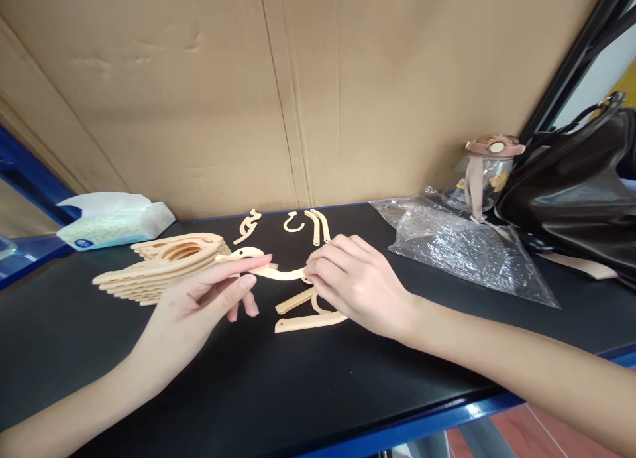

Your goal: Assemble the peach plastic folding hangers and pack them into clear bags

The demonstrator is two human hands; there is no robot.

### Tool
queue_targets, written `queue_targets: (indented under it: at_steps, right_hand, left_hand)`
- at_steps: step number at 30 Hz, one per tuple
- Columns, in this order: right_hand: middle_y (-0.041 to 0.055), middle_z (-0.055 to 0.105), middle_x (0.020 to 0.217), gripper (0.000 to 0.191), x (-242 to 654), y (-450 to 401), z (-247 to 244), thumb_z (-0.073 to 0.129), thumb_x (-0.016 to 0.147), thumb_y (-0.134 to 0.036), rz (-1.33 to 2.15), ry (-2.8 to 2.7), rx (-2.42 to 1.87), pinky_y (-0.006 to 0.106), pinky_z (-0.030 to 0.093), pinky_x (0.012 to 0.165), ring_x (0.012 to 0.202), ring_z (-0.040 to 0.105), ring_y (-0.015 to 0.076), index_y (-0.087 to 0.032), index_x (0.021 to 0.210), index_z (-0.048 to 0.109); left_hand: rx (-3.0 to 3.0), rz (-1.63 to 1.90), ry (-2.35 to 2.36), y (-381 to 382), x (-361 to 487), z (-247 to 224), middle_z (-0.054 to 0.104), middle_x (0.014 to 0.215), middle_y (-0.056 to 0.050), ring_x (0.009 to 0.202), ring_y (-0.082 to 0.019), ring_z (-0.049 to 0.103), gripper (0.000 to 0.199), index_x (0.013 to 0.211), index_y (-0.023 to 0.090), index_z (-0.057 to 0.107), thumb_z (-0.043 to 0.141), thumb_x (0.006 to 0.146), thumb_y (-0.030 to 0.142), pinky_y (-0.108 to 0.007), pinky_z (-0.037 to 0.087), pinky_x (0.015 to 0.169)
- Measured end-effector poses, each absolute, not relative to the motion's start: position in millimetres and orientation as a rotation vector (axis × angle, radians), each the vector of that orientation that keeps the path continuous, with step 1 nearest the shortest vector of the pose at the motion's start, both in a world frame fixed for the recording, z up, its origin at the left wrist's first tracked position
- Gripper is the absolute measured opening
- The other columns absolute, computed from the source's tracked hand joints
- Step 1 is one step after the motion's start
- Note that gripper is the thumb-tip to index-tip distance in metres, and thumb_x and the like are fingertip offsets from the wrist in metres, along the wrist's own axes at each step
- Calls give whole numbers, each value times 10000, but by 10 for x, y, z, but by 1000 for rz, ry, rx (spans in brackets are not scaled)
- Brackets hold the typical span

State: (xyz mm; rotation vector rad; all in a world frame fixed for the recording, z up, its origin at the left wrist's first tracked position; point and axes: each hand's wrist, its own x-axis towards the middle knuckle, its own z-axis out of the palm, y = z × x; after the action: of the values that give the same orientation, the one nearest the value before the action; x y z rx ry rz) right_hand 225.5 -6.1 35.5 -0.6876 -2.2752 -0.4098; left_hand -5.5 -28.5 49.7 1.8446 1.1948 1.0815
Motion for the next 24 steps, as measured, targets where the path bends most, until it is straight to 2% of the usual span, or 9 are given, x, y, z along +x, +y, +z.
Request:
queue_targets:
  at_steps: [3,9,14,24]
  right_hand:
    - [41,697,884,102,2261,-44,363,524,925,-183,-374,-2267,-701,297,405,687,804,576,152,-164,865,606]
    - [55,694,883,166,2274,-38,372,469,951,-176,-330,-2266,-722,302,407,689,793,577,158,-159,859,606]
    - [59,691,882,187,2276,-39,379,452,955,-159,-373,-2285,-698,303,402,684,795,575,164,-144,861,613]
    - [43,706,913,153,2311,-6,360,502,937,-173,-380,-2234,-680,310,414,710,801,571,155,-164,855,632]
  left_hand:
    - [1875,1036,1192,-283,-61,483,712,755,14,562,-78,571,298,1150,264,663,584,879,361,-160,447,526]
    - [1847,972,1183,-271,-63,498,663,626,15,563,-100,563,334,1165,210,657,575,878,357,-178,445,523]
    - [1785,944,1198,-260,-52,517,641,571,24,540,-95,538,352,1161,209,662,603,855,373,-181,426,527]
    - [1700,905,1123,-238,-82,501,638,600,14,577,-95,559,323,1122,219,675,621,849,383,-155,426,512]
